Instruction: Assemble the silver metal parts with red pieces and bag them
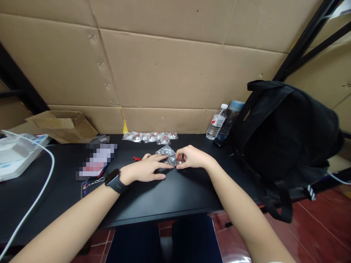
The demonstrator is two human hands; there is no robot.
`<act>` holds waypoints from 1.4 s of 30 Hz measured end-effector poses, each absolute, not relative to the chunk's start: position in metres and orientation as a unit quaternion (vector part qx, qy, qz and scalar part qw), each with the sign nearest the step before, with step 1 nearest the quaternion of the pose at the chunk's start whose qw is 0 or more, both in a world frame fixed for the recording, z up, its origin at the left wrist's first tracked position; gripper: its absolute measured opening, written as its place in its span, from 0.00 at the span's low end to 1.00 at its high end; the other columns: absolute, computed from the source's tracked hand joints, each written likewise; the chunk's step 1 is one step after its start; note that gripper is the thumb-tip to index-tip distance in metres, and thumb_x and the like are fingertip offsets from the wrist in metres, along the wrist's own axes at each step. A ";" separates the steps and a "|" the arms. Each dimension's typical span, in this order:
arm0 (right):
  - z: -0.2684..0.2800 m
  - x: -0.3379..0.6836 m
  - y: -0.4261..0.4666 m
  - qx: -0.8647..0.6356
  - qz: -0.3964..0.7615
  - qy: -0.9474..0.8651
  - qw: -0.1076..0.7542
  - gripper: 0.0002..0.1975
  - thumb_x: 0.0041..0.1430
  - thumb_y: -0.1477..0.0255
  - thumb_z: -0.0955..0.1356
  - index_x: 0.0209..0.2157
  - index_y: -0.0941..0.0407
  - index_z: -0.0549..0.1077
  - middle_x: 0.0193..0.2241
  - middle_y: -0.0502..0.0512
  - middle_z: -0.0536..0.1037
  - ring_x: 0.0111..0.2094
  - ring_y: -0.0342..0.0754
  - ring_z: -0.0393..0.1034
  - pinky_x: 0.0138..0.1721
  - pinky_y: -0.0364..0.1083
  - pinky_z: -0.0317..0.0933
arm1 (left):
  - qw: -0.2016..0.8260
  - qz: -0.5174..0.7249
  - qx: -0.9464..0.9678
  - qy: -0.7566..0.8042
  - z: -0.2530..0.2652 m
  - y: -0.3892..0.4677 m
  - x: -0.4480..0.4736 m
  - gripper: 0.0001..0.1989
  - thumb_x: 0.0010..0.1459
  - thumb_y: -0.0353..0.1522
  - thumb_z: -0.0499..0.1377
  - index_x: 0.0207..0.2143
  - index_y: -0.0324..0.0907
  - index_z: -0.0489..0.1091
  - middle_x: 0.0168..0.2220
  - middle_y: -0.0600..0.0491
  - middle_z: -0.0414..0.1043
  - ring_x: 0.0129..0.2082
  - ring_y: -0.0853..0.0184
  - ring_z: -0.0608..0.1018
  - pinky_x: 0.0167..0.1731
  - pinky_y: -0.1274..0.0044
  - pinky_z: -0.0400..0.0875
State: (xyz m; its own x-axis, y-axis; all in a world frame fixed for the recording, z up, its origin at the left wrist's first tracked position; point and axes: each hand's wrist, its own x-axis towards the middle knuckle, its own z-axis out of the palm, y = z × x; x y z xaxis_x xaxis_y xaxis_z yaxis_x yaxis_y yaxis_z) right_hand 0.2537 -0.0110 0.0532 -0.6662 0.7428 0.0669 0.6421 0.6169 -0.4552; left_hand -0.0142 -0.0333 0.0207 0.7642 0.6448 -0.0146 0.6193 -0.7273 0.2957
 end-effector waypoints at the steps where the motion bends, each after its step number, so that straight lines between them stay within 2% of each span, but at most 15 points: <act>1: 0.052 0.252 -0.011 -0.388 0.199 -0.891 0.127 0.13 0.47 0.67 0.79 0.35 0.56 0.80 0.26 0.48 0.78 0.26 0.43 0.69 0.30 0.41 0.58 | 0.143 0.045 0.929 0.339 0.020 -0.033 -0.014 0.25 0.65 0.43 0.59 0.64 0.67 0.63 0.73 0.51 0.50 0.71 0.45 0.55 0.63 0.52 0.51; 6: 0.047 0.248 -0.007 -0.388 0.190 -0.889 0.150 0.13 0.46 0.67 0.79 0.34 0.57 0.81 0.28 0.51 0.78 0.28 0.44 0.71 0.30 0.41 0.59 | 0.147 0.056 0.931 0.329 0.017 -0.032 -0.015 0.25 0.64 0.42 0.60 0.63 0.66 0.65 0.72 0.52 0.51 0.71 0.47 0.55 0.64 0.54 0.51; 10: 0.043 0.248 -0.006 -0.385 0.232 -0.880 0.156 0.12 0.49 0.74 0.77 0.38 0.57 0.82 0.33 0.52 0.79 0.28 0.43 0.73 0.31 0.41 0.62 | 0.148 0.055 0.931 0.329 0.016 -0.031 -0.016 0.25 0.64 0.42 0.61 0.63 0.65 0.66 0.72 0.52 0.51 0.71 0.47 0.55 0.64 0.53 0.51; 13: 0.039 0.246 -0.005 -0.379 0.212 -0.885 0.166 0.12 0.52 0.76 0.75 0.40 0.55 0.81 0.35 0.51 0.78 0.30 0.42 0.72 0.33 0.40 0.61 | 0.148 0.048 0.931 0.331 0.018 -0.033 -0.015 0.25 0.64 0.42 0.60 0.63 0.66 0.65 0.72 0.51 0.52 0.71 0.46 0.55 0.64 0.52 0.52; 17: 0.034 0.242 -0.004 -0.415 0.126 -0.881 0.190 0.10 0.53 0.72 0.77 0.39 0.54 0.79 0.35 0.51 0.76 0.34 0.44 0.71 0.35 0.42 0.59 | 0.156 0.061 0.930 0.328 0.020 -0.035 -0.014 0.25 0.64 0.41 0.61 0.63 0.65 0.66 0.73 0.52 0.50 0.71 0.47 0.56 0.64 0.53 0.53; 23: 0.024 0.230 -0.003 -0.466 0.064 -0.860 0.197 0.13 0.57 0.66 0.75 0.45 0.49 0.77 0.44 0.52 0.74 0.42 0.48 0.72 0.36 0.43 0.58 | 0.161 0.051 0.926 0.337 0.017 -0.035 -0.014 0.26 0.63 0.41 0.61 0.63 0.65 0.66 0.74 0.53 0.44 0.71 0.46 0.54 0.65 0.51 0.52; 30: 0.019 0.225 0.002 -0.514 0.054 -0.829 0.214 0.18 0.56 0.62 0.76 0.47 0.47 0.75 0.46 0.52 0.73 0.42 0.50 0.72 0.35 0.44 0.60 | 0.155 0.056 0.929 0.331 0.017 -0.034 -0.013 0.26 0.61 0.40 0.63 0.61 0.67 0.67 0.74 0.56 0.42 0.71 0.43 0.52 0.64 0.48 0.51; 34: 0.019 0.227 0.004 -0.544 0.047 -0.805 0.233 0.15 0.58 0.63 0.74 0.46 0.48 0.75 0.45 0.53 0.73 0.41 0.50 0.72 0.34 0.44 0.61 | 0.161 0.062 0.929 0.327 0.020 -0.035 -0.012 0.24 0.61 0.41 0.64 0.60 0.65 0.69 0.74 0.56 0.43 0.71 0.44 0.53 0.64 0.50 0.52; 36: 0.018 0.228 0.005 -0.532 0.054 -0.808 0.245 0.13 0.60 0.65 0.73 0.47 0.48 0.75 0.45 0.54 0.73 0.40 0.50 0.72 0.35 0.45 0.62 | 0.158 0.064 0.929 0.328 0.022 -0.035 -0.011 0.22 0.61 0.42 0.63 0.58 0.64 0.71 0.74 0.54 0.46 0.71 0.45 0.54 0.64 0.50 0.52; 38: 0.019 0.231 0.007 -0.475 0.093 -0.839 0.247 0.16 0.58 0.67 0.73 0.49 0.50 0.75 0.44 0.54 0.73 0.38 0.48 0.71 0.37 0.45 0.64 | 0.148 0.079 0.932 0.322 0.023 -0.035 -0.009 0.17 0.63 0.39 0.61 0.54 0.61 0.75 0.71 0.54 0.53 0.70 0.47 0.56 0.64 0.53 0.52; 40: 0.020 0.237 0.010 -0.395 0.163 -0.871 0.241 0.23 0.55 0.66 0.76 0.52 0.51 0.74 0.44 0.54 0.72 0.35 0.45 0.70 0.38 0.44 0.65 | 0.139 0.113 0.932 0.315 0.024 -0.034 -0.006 0.14 0.64 0.32 0.57 0.47 0.56 0.78 0.67 0.54 0.61 0.67 0.52 0.61 0.64 0.58 0.54; 42: 0.023 0.246 0.014 -0.348 0.230 -0.875 0.247 0.29 0.53 0.63 0.77 0.56 0.52 0.71 0.43 0.53 0.72 0.30 0.41 0.68 0.36 0.43 0.65 | 0.135 0.156 0.925 0.319 0.024 -0.032 -0.004 0.17 0.59 0.24 0.54 0.44 0.51 0.75 0.61 0.53 0.68 0.62 0.57 0.67 0.61 0.62 0.59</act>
